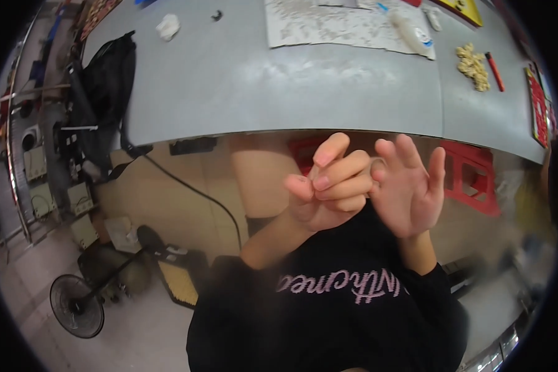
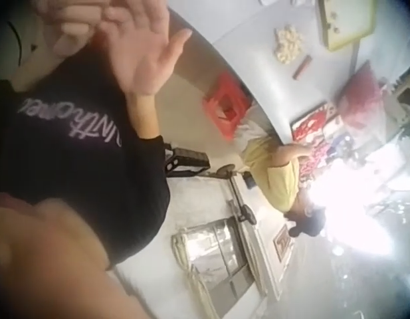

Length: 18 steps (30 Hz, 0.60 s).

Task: Assembling small toy components by applying glue and joining pieces at a workshop table.

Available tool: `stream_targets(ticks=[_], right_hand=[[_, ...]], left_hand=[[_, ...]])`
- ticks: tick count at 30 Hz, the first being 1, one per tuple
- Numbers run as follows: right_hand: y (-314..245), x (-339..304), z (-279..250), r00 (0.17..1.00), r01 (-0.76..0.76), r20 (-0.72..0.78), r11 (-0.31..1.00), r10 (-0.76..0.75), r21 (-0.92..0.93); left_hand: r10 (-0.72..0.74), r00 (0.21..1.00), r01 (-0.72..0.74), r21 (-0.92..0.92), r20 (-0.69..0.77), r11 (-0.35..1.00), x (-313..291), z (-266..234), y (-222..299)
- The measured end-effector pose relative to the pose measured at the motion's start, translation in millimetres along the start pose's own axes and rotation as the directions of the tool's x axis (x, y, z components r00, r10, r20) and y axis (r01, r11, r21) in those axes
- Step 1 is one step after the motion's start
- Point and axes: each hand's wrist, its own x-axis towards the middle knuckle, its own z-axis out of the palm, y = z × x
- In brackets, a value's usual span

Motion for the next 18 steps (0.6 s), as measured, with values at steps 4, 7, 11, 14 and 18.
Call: stream_targets(ticks=[4,7,11,14,18], right_hand=[[9,-2,-2,0.999,-0.018,-0.048,0.998,0.016,-0.053],[13,-1,0,0.998,0.040,-0.045,0.990,-0.046,-0.139],[5,0,-4,0.995,0.098,0.062,0.912,-0.080,-0.399],[5,0,1,0.988,0.136,-0.014,0.921,-0.151,-0.366],[9,12,19,0.943,0.184,-0.279,0.983,-0.183,-0.022]], left_hand=[[0.004,0.986,-0.016,0.069,0.165,0.997,-1,-7,5],[0.029,0.961,-0.070,0.140,0.276,0.988,-4,-14,7],[0.047,0.952,-0.151,0.331,0.302,0.932,-2,-17,10],[0.080,0.990,-0.130,0.521,0.117,0.844,-1,-4,8],[0.280,0.960,-0.219,0.659,0.013,0.719,-1,5,0]])
